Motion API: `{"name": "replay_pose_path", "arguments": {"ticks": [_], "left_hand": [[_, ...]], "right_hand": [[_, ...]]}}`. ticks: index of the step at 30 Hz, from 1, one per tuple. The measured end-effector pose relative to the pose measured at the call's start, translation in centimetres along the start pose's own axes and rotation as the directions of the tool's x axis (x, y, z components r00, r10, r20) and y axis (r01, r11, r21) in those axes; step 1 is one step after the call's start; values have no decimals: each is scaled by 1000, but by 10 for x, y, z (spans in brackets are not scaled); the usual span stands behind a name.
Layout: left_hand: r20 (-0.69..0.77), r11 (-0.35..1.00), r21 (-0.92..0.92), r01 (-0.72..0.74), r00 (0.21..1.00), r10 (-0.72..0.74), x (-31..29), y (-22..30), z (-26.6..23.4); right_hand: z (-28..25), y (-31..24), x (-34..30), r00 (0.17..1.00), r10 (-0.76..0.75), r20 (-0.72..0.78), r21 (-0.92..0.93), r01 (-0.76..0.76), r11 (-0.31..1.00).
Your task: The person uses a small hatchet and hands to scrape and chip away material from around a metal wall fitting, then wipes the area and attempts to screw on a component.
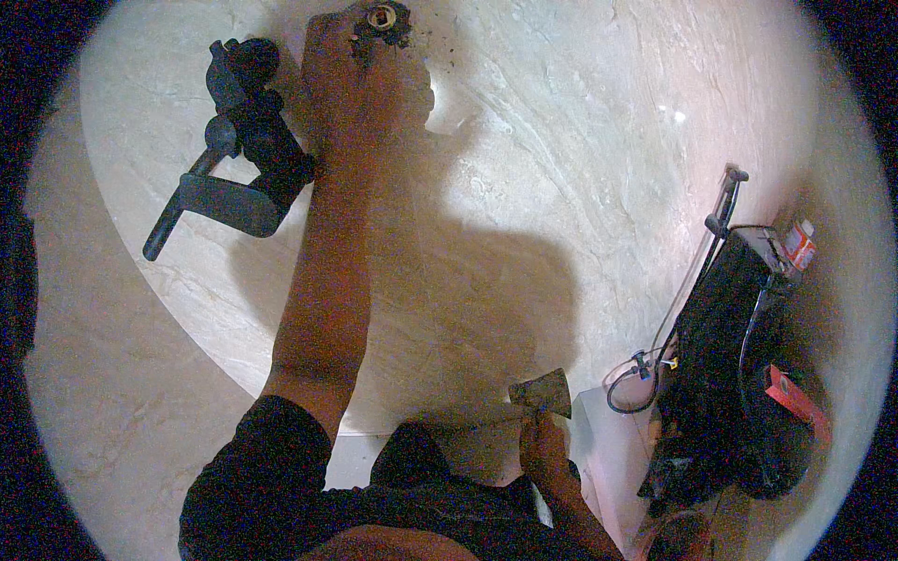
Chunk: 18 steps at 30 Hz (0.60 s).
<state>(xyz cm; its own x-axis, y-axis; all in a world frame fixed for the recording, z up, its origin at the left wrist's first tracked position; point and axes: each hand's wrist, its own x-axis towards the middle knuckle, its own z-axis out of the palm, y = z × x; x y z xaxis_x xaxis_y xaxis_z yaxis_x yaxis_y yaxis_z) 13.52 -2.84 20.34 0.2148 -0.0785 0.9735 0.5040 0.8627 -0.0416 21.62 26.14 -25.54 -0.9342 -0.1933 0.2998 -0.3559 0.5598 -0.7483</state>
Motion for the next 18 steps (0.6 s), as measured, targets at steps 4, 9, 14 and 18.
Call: {"name": "replay_pose_path", "arguments": {"ticks": [4,9,14,18], "left_hand": [[21,997,-68,33,999,-32,5,0,4],[18,998,27,-56,998,56,5,-14,0],[55,998,-38,-57,997,59,5,0,-1],[105,1000,9,11,994,-12,3,-3,-5]], "right_hand": [[8,7,4,1000,-16,12,-5,16,1000],[1,-30,14,988,-154,23,100,151,983],[18,-18,28,992,-78,102,96,68,993],[12,-60,34,979,-75,189,123,52,991]]}}
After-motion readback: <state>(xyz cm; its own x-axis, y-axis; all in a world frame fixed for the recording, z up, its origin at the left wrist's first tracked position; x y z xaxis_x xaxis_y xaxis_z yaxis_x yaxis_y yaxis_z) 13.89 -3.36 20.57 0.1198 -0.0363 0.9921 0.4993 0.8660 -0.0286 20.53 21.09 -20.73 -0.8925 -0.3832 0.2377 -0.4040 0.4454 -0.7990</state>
